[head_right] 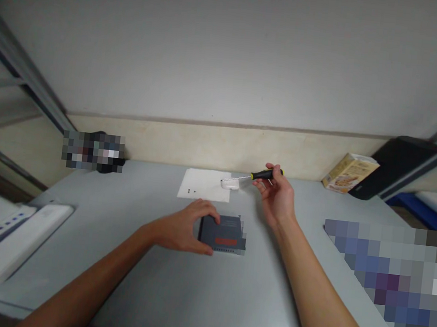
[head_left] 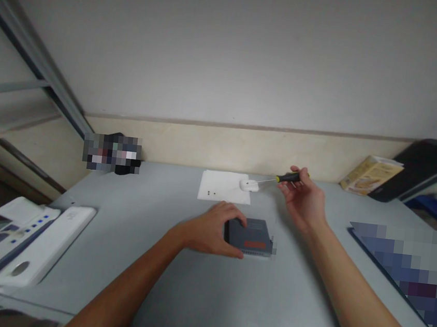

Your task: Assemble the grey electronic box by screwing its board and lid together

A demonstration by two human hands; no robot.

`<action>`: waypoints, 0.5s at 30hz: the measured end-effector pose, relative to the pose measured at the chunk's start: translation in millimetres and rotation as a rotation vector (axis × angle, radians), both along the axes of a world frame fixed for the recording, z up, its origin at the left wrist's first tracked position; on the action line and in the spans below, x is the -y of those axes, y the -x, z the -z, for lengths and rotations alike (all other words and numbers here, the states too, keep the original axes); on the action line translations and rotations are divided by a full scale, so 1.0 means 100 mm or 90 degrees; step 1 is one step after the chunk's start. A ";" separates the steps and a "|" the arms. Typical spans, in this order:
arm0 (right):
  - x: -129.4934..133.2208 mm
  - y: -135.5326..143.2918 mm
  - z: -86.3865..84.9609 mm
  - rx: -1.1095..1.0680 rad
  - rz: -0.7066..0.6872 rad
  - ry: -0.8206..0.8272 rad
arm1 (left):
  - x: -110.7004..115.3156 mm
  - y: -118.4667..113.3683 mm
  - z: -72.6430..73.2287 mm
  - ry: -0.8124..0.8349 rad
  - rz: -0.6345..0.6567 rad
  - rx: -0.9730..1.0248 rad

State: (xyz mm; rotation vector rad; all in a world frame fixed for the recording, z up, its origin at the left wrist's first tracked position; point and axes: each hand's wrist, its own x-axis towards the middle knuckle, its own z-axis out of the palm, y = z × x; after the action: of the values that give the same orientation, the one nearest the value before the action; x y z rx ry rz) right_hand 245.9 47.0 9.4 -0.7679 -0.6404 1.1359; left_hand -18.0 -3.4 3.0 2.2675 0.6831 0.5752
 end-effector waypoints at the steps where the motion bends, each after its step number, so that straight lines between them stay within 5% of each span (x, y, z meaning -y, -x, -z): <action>1: 0.01 0.01 -0.01 0.013 -0.001 -0.005 | 0.01 0.00 0.00 0.001 0.001 -0.001; 15: 0.11 0.08 -0.20 0.151 0.110 -0.074 | 0.00 -0.03 0.06 -0.173 -0.106 -0.049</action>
State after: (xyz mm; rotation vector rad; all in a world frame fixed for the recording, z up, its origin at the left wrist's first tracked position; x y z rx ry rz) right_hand 238.0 35.6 29.5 -0.8483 -0.8153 0.8489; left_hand -14.6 -3.9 -2.9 2.5093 0.8842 0.6987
